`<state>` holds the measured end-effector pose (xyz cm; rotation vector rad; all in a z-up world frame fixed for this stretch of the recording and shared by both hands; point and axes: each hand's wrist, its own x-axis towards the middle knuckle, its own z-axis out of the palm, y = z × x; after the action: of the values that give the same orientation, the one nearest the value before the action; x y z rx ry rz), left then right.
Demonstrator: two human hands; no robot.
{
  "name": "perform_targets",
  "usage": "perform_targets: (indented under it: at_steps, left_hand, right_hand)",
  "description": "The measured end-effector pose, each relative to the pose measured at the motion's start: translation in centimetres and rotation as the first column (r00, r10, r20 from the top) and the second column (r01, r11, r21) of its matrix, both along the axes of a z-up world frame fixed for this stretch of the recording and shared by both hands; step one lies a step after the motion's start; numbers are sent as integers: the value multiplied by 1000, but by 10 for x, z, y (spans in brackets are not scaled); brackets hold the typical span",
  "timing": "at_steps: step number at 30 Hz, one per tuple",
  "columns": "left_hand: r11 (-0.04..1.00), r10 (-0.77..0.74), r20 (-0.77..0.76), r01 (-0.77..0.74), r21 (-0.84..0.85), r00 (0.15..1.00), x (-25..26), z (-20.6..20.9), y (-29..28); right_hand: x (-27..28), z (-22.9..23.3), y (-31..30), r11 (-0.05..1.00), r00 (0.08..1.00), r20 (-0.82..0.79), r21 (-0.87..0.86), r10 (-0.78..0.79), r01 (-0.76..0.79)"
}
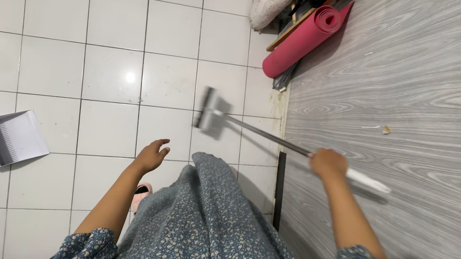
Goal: The person sweeps the floor using a broom and a dustpan, moving items aside and reaching into corners.
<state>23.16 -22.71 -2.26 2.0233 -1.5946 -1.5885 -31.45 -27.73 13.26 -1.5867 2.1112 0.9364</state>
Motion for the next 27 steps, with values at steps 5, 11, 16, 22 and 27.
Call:
perform_targets:
  at_steps: [5, 11, 16, 22, 27]
  left_hand:
    - [1000, 12, 1, -12, -24, 1000, -14, 8, -4]
    - [997, 40, -24, -41, -71, 999, -12, 19, 3]
    - [994, 107, 15, -107, -9, 994, -4, 24, 7]
    - [993, 93, -26, -95, -75, 995, -5, 11, 7]
    - [984, 98, -100, -111, -137, 990, 4, 11, -7]
  right_hand:
    - [-33, -19, -19, 992, 973, -201, -41, 112, -123]
    - [22, -128, -23, 994, 977, -202, -65, 72, -86]
    - [170, -162, -8, 970, 968, -85, 95, 234, -226]
    - [209, -144, -18, 976, 937, 276, -17, 214, -218]
    - [179, -113, -19, 996, 929, 360, 12, -89, 91]
